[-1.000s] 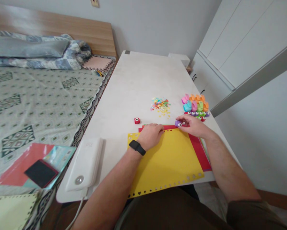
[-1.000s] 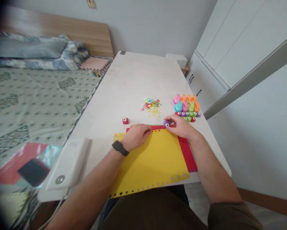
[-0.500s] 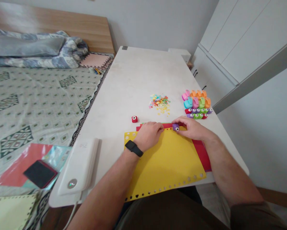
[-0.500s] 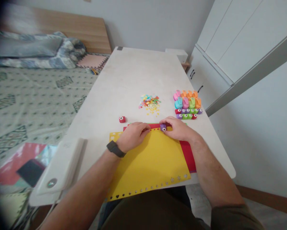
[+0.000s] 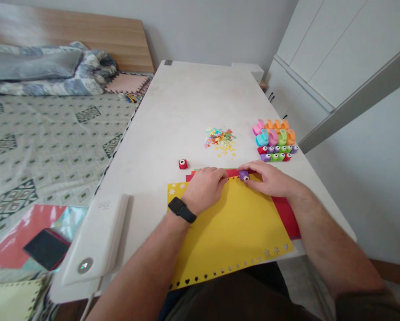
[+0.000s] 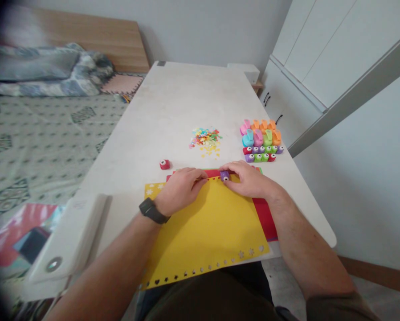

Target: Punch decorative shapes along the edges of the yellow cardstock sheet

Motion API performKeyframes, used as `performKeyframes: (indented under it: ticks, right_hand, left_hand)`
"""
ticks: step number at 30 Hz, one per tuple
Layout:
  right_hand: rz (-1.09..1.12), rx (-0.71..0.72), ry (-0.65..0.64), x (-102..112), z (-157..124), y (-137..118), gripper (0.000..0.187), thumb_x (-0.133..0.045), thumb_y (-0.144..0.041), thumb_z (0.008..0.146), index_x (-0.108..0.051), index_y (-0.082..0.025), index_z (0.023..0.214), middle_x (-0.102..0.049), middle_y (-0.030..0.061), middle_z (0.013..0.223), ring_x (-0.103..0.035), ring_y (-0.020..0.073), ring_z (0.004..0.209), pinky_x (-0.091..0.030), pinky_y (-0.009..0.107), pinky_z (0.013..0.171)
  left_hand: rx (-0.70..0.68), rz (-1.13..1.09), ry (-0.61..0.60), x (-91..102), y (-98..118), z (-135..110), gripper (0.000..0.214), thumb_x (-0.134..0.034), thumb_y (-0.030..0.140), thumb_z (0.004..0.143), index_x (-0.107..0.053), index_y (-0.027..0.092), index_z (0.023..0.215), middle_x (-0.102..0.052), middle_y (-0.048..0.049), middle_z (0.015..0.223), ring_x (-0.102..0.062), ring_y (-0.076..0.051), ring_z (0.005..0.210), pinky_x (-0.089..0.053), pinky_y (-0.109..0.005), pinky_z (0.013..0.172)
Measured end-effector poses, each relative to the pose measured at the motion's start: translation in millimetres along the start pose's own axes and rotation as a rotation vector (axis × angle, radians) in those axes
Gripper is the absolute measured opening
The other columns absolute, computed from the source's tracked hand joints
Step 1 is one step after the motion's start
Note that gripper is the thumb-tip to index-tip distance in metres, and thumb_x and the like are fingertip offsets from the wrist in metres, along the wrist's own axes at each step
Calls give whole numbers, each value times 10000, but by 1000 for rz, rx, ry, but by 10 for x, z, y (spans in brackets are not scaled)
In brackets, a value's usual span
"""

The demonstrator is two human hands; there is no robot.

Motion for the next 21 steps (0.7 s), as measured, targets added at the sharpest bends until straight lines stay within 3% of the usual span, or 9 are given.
performKeyframes:
  ticks: [21]
  right_hand:
    - [167, -67, -34, 1, -18, 62, 364, -698, -283, 883, -673, -265, 1246, -713, 54, 1222, -664, 263, 1120, -521, 434, 1023]
  left_hand:
    - [-27, 1, 23, 36, 23, -14, 206, -510, 218, 1000, -711, 191, 965, -749, -68, 930, -692, -222, 906, -522, -346, 850]
Point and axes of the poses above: each hand's wrist, its own z-axis towards the middle knuckle, its own x-axis out of the back of the hand, y = z × x, the point moved 4 cm from there along z, towards the middle knuckle
